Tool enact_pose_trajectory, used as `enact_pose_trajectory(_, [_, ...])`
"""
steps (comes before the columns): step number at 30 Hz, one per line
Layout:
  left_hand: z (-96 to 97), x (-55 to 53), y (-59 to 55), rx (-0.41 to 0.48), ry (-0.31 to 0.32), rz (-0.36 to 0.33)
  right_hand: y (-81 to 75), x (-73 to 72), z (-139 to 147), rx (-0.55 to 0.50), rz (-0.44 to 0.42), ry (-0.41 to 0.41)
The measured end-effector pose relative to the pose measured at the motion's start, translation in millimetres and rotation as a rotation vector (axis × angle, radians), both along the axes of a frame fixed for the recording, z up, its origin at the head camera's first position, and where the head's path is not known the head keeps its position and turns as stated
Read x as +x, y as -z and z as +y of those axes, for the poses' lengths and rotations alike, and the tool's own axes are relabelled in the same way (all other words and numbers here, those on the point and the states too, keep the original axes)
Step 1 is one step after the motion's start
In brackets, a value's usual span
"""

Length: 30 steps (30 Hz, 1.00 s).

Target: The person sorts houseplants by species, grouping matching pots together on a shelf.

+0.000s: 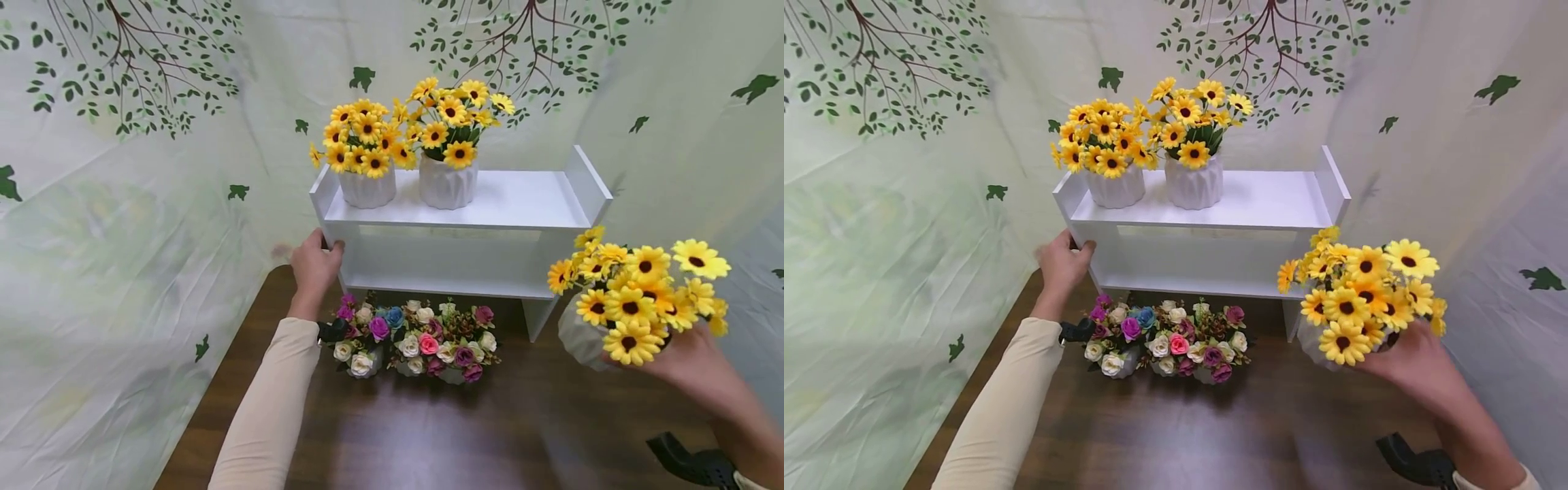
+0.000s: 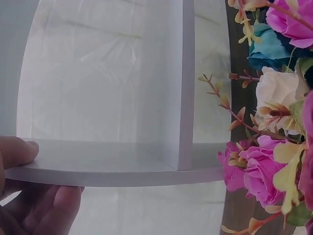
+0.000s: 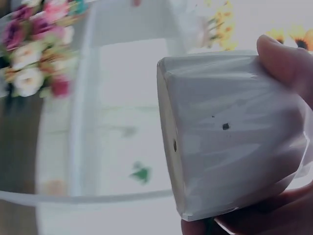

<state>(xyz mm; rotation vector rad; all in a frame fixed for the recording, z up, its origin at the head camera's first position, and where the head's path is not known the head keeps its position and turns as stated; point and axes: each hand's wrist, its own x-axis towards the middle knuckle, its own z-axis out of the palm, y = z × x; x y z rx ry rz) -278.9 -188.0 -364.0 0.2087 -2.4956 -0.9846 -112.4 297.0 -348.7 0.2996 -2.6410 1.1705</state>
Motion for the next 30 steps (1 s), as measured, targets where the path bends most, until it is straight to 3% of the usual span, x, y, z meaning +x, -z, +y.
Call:
enact_pose_trajectory(5, [-0.4,0.9,-2.0,0.016,-0.006,-0.01,-51.0,-11.1,-11.8,-0.082,0.027,-0.042])
enact_pose_trajectory(8, [-0.7,0.4,-1.9,0.014,-0.004,-0.012,-75.8,-21.4,-19.6,-0.08,0.006,-0.001])
enact_pose_trajectory(10, [-0.5,-0.3,-1.2,0.014,0.002,-0.009,-90.1,-28.9,-24.5,-0.065,-0.004,0.028])
enact_pose_trajectory(15, [0.8,-1.6,0.7,0.006,0.014,-0.008,-120.8,-50.2,-38.7,-0.096,-0.025,0.005])
enact_pose_trajectory(22, [0.8,-2.4,2.3,-0.004,0.004,-0.002,-152.6,-82.4,-55.8,-0.202,-0.095,-0.09])
enact_pose_trajectory(26, [1.5,-3.7,1.7,-0.005,0.011,-0.01,-162.8,-100.9,-67.1,-0.167,-0.119,-0.081])
enact_pose_trajectory(30, [1.1,-2.8,1.8,0.008,0.002,-0.025,-163.6,-118.7,-78.7,-0.134,-0.169,-0.056])
